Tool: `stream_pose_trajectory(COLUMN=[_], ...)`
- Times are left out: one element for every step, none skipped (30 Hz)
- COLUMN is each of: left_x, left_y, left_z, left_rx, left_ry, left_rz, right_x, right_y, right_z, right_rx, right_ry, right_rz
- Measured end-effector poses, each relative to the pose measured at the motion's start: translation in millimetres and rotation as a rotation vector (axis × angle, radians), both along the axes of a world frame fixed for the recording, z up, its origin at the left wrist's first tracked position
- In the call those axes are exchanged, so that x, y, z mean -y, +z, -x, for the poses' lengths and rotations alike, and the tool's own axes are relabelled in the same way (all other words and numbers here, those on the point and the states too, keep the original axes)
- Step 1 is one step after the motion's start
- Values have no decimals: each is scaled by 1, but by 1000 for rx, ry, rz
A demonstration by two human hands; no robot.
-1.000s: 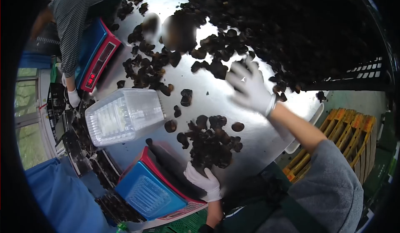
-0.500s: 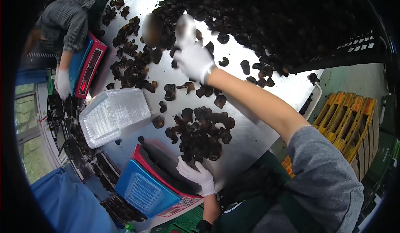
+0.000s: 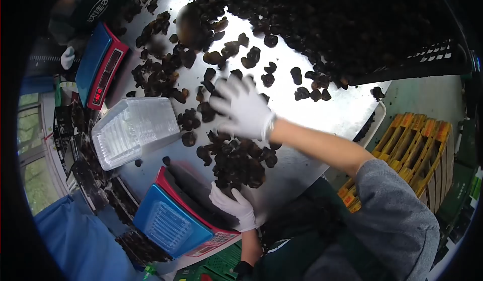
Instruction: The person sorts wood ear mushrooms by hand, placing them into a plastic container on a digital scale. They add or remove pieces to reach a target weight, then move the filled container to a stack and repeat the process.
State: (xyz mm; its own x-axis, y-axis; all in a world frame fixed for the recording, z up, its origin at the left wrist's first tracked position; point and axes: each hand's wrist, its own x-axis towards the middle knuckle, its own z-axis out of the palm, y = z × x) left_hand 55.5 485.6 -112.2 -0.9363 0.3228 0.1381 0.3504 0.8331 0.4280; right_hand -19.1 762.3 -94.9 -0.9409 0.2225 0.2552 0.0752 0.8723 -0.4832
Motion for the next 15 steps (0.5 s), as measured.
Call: stream_pose_trajectory(left_x=[0,0,1,2,3,3,1,2,2,2,3,1,-2,-2,0], left_y=[0,0,0,0,-1,-2,0,0,0,0,-1,0,2,4,1], left_z=[1,1,0,0,1,1,1,0,0,0,1,1,0,1,1], left_rx=[-3,-6,-6,-6,-6,-6,-2,3,7,10,6,16,26,37,19], left_ry=[-3,-4,-5,-11,-17,-20,-11,-8,-6,-4,-7,5,15,25,22], left_rz=[2,3,5,5,5,5,7,5,1,-2,-7,-10,-12,-16,-7], right_x=[29,51,66,74,69,47,25,7,-26,-54,-72,-88,-90,-91,-88], right_y=[6,26,34,35,31,45,58,35,14,13,0,-21,-26,-30,-30], right_z=[-16,-38,-59,-71,-75,-60,-45,-32,-11,5,17,21,19,16,6], right_rx=[25,80,131,41,-38,105,246,-210,-102,-51,-293,-214,-142,-70,-30], right_ry=[88,193,322,436,404,359,308,11,-122,-307,-399,-408,-391,-372,-360], right_rz=[-6,6,69,131,112,161,199,324,402,133,-233,-296,-181,-67,-4])
